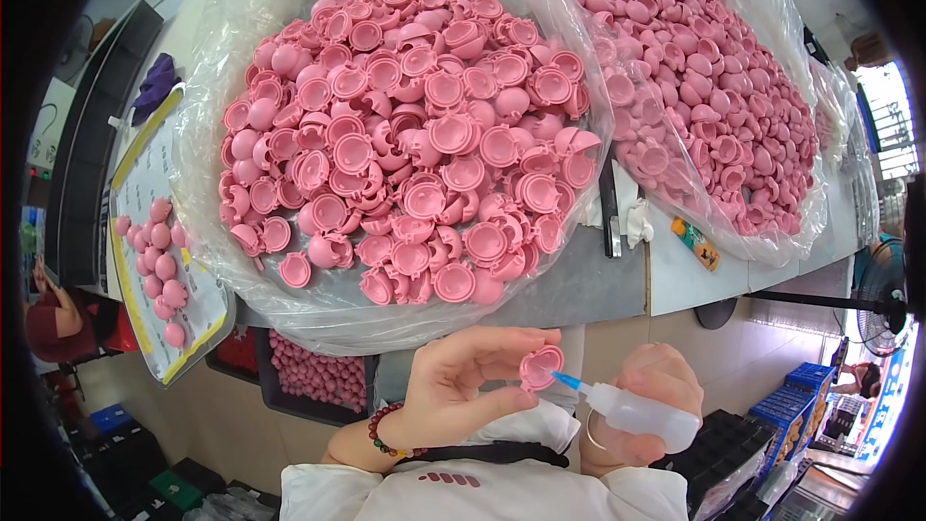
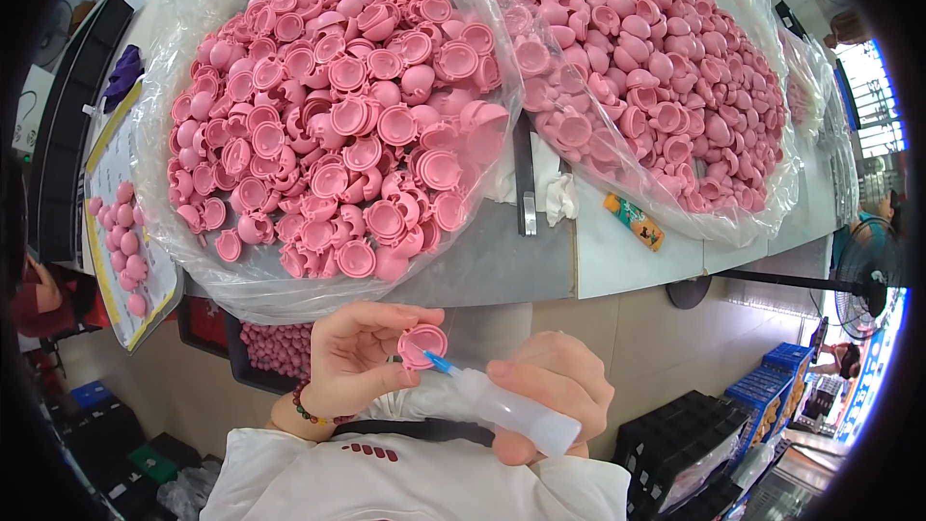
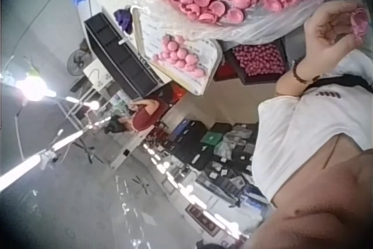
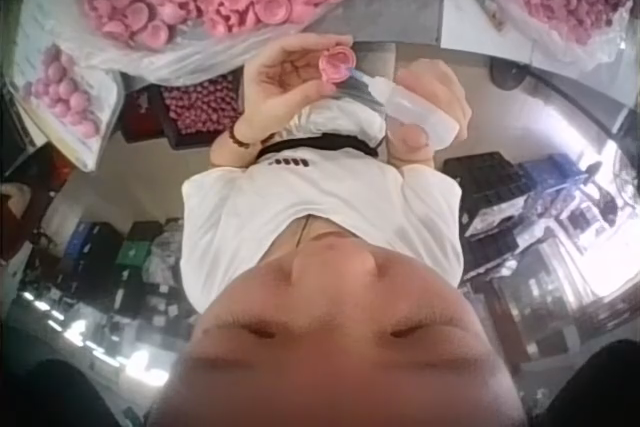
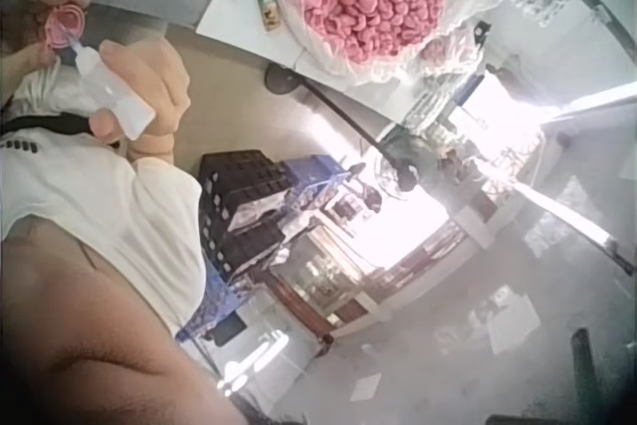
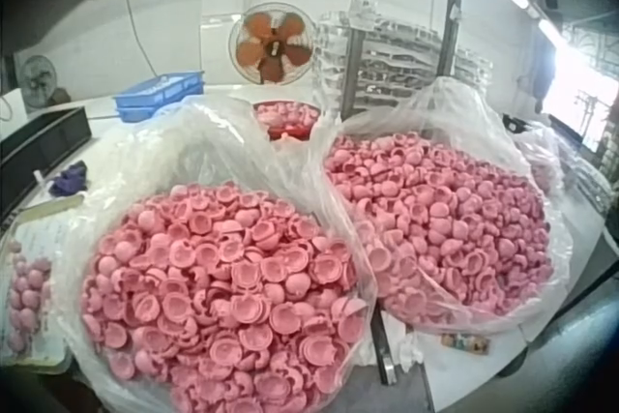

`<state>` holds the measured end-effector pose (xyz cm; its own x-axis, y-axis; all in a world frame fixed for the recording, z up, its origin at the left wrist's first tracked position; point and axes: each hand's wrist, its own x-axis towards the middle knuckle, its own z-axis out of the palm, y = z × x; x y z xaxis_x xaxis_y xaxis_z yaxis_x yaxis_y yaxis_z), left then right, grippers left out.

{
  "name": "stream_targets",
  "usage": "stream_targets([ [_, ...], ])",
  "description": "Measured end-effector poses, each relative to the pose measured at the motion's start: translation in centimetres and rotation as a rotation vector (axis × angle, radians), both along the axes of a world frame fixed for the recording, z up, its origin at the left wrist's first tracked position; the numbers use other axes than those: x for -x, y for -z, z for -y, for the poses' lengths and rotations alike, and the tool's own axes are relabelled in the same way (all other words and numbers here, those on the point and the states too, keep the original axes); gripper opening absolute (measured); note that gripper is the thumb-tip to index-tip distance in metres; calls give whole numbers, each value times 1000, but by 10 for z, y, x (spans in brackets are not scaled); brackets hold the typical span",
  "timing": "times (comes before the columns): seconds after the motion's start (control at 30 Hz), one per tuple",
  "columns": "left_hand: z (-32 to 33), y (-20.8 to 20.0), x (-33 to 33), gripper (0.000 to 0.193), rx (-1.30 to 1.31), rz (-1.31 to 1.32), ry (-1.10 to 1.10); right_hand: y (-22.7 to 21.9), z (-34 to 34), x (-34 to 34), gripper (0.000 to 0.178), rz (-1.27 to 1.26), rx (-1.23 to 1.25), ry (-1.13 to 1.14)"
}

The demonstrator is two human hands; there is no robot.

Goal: Applying glue to and assembling small pink plastic toy components at a factory workbench.

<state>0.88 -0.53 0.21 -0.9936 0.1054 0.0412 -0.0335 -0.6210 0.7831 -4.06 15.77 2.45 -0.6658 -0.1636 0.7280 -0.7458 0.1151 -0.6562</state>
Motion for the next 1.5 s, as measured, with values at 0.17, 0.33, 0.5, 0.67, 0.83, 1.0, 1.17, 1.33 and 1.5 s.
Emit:
stream_targets([
  [0.17, 0, -1, 0, 43, 8, -4, -14, -3, -2, -1, 60, 31, 1, 18],
  [0.33, 0, -3, 0, 41, 106, -44, -67, -4, 0, -4, 56, 95, -17, 85],
  [0.5, 5, -5, 1, 39, 583, -248, -199, -3, 4, -5, 59, 84, -23, 118],
  [0.67, 5, 0, 1, 41, 551, -248, -200, 8, -7, 1, 56, -28, 152, 19],
  [0.83, 5, 0, 0, 42, -49, 10, -85, 17, -41, 32, 41, 197, -33, 468],
  [1.0, 5, 5, 2, 37, -498, 154, 191, 29, -65, 63, 33, 439, -132, 405],
  [1.17, 6, 9, 2, 37, -573, 149, 218, 27, -57, 64, 38, 359, -244, 388],
  [1.33, 10, 15, 5, 40, -546, -93, 246, 10, -87, 67, 32, -2, -141, 592],
  [1.5, 11, 13, 3, 35, -605, 25, 251, -7, -123, 123, 27, 16, -572, 825],
])
